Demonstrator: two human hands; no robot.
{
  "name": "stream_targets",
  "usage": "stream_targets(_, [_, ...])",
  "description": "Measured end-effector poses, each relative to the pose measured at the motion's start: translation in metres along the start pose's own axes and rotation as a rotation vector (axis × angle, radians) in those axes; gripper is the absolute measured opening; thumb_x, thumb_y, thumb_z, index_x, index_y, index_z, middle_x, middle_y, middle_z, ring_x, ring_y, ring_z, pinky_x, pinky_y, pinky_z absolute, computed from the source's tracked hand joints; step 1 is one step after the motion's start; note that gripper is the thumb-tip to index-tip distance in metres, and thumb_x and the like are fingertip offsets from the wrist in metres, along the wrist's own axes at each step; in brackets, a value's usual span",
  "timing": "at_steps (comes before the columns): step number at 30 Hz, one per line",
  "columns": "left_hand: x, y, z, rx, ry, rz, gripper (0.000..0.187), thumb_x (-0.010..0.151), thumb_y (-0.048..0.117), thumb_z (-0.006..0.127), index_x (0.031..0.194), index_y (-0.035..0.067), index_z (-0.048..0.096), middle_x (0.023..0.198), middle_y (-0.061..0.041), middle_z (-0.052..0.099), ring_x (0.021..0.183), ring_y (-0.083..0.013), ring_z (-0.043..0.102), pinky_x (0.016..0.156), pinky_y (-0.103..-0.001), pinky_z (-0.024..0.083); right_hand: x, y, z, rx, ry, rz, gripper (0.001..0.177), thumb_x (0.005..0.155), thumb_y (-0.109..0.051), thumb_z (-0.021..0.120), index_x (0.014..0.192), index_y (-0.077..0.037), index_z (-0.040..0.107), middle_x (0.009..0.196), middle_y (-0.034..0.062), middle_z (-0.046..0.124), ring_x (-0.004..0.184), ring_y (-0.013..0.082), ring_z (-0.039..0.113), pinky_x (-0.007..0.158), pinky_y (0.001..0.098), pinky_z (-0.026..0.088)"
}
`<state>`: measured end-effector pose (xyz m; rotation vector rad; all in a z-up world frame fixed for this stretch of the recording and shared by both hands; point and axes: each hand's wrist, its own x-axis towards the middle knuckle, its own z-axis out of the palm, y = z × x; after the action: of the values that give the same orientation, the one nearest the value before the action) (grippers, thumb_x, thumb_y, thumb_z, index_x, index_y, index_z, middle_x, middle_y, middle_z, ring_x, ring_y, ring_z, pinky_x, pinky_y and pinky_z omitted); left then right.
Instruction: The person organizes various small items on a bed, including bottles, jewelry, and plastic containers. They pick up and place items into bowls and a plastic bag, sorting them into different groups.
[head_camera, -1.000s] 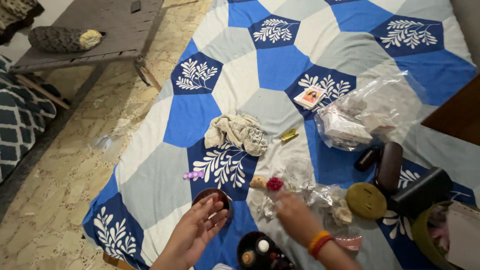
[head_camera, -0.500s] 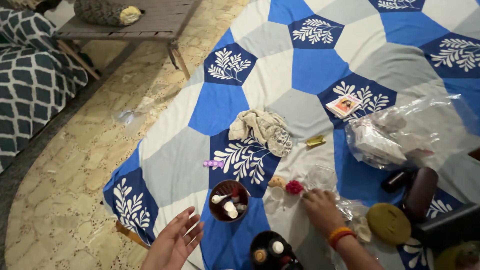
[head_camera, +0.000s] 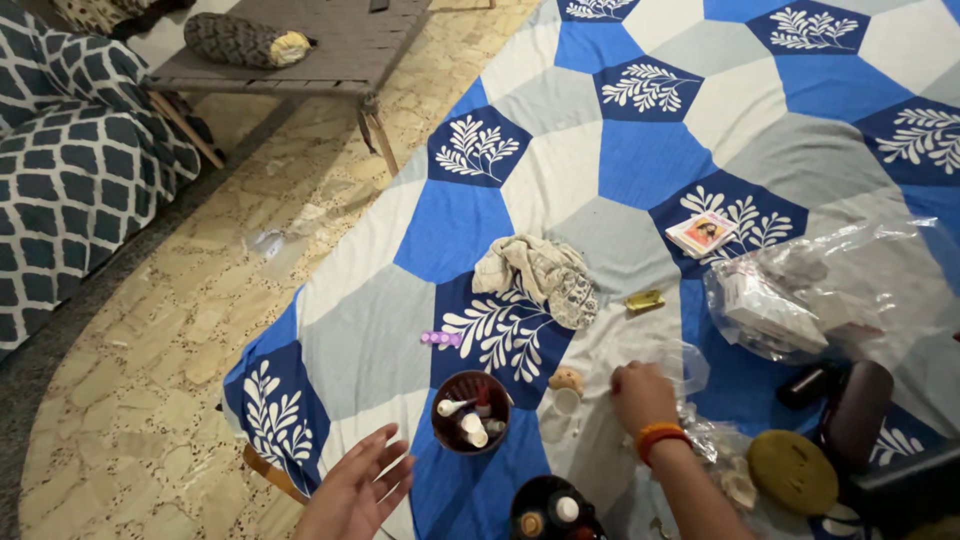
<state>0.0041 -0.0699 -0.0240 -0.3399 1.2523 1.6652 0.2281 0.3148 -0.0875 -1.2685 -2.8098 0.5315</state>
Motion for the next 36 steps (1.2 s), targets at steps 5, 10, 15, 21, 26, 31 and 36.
stream_targets(5, [0.009,-0.019,-0.028,-0.058,0.047,-0.048,0.045,0.093,0.03,0.061,0.135,0.013,0.06,0.117,-0.007,0.064,0.107,-0.0236,0.063,0.095,-0.042,0.052,0.008,-0.016,0.023,0.235,0.315,-0.262,0.031,0.078,0.0,0.06,0.103,-0.01,0.076,0.11,0.0133,0.071,0.11,0.0363,0.063,0.094,0.0462,0.05])
stream_targets(10, [0.003,-0.021,-0.007,-0.006,0.017,-0.057,0.046,0.094,0.032,0.061,0.136,0.014,0.061,0.114,-0.006,0.064,0.105,-0.0223,0.064,0.093,-0.04,0.053,0.027,-0.028,0.054,0.204,0.047,-0.335,0.039,0.087,-0.002,0.059,0.121,-0.015,0.073,0.116,0.0154,0.072,0.107,0.0375,0.066,0.098,0.047,0.05])
stream_targets(15, [-0.005,-0.014,-0.009,-0.005,0.028,-0.043,0.045,0.093,0.03,0.062,0.135,0.013,0.061,0.114,-0.006,0.066,0.104,-0.0219,0.065,0.093,-0.04,0.055,0.031,-0.007,0.047,0.516,0.052,0.033,0.029,0.091,-0.013,0.064,0.12,-0.01,0.068,0.101,0.0198,0.074,0.094,0.0337,0.072,0.086,0.0418,0.056])
stream_targets(21, [0.011,-0.027,-0.023,-0.029,0.09,-0.089,0.044,0.093,0.03,0.062,0.133,0.013,0.062,0.112,-0.007,0.066,0.1,-0.0229,0.065,0.091,-0.041,0.055,0.004,-0.03,0.025,0.508,0.241,-0.044,0.026,0.083,-0.012,0.073,0.109,-0.01,0.071,0.112,0.0172,0.071,0.105,0.0329,0.068,0.094,0.0405,0.053])
stream_targets(26, [0.008,-0.02,0.014,0.189,0.035,0.015,0.041,0.092,0.024,0.067,0.13,0.01,0.065,0.106,-0.007,0.07,0.094,-0.0195,0.068,0.086,-0.037,0.056,-0.022,-0.061,0.031,0.307,0.155,-0.392,0.053,0.061,-0.008,0.085,0.112,-0.009,0.074,0.137,0.026,0.057,0.121,0.0482,0.055,0.097,0.0517,0.044])
stream_targets(31, [-0.006,0.008,0.058,0.736,0.033,0.385,0.037,0.087,0.014,0.074,0.122,0.007,0.07,0.097,-0.01,0.071,0.082,-0.0183,0.068,0.072,-0.032,0.054,-0.009,-0.057,0.027,0.376,0.029,-0.202,0.036,0.07,-0.01,0.082,0.105,-0.011,0.076,0.124,0.0104,0.07,0.111,0.0338,0.067,0.099,0.0404,0.054])
stream_targets(36, [-0.001,0.035,0.087,1.295,-0.059,0.738,0.047,0.073,0.013,0.079,0.119,0.015,0.067,0.095,-0.007,0.069,0.078,-0.0247,0.069,0.072,-0.037,0.056,-0.04,-0.083,-0.018,0.954,0.075,0.103,0.034,0.08,-0.017,0.081,0.112,-0.008,0.074,0.107,0.0,0.076,0.093,0.0155,0.066,0.084,0.033,0.055])
